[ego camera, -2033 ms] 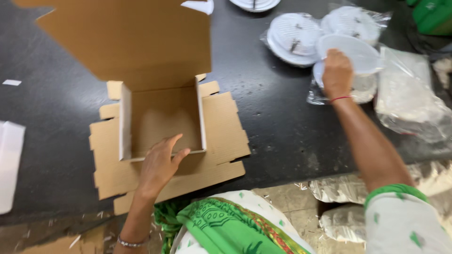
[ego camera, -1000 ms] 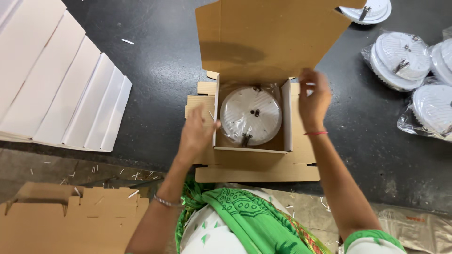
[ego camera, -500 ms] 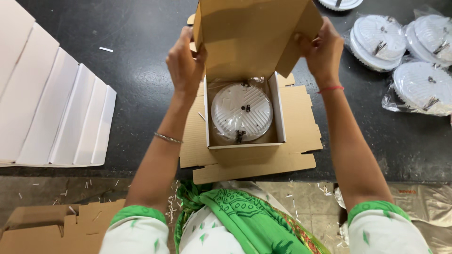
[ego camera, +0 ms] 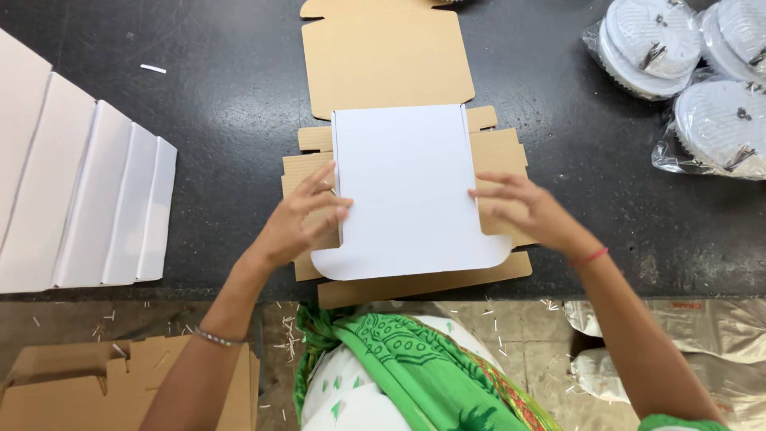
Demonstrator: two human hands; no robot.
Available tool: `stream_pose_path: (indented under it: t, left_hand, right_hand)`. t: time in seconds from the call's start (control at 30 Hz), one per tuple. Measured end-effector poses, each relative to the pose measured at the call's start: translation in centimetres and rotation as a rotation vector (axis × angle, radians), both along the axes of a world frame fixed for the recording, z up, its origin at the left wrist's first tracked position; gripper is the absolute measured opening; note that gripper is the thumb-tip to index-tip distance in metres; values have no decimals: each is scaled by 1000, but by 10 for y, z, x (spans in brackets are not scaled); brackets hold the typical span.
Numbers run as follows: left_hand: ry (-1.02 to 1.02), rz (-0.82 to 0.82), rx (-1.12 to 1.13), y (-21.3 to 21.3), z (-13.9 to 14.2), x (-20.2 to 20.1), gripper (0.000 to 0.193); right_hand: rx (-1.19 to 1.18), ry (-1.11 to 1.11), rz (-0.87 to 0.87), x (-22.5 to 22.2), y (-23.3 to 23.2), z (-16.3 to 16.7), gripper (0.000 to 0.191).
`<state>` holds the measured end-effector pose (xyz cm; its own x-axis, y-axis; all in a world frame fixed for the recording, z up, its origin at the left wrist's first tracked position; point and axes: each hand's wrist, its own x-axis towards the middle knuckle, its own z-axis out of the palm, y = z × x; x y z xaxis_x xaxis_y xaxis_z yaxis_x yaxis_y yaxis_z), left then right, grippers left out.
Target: The person folds flat cardboard blanks into open boxes on a workbench, inserts white inner boxes into them, and places a round light fixture wrapped in plastic into one box. They stack finished white boxes on the table and reach for new cardboard blanks to repeat the process.
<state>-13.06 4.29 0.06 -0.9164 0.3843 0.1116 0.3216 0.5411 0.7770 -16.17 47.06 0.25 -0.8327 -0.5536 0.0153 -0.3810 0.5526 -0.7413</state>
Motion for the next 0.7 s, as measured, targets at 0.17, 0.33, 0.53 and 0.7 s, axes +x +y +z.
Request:
stream_pose_path:
  t: [0.17,0.33,0.53,0.7]
  left_hand:
    - [-14,-19,-238,1,-11,31,94]
    - [59,129,-180,19,-32,44,89]
    - [150,160,103,11,-12,31,72]
    - [24,369,172,-9,58,-60,87]
  right_hand:
    - [193,141,11,29,-16,-5,93]
    - [1,3,-188,39,-34,-24,81]
    - [-240,-253,-243,25,-17,-2,68]
    - [-435,-154,-237,-72,-9,68,55]
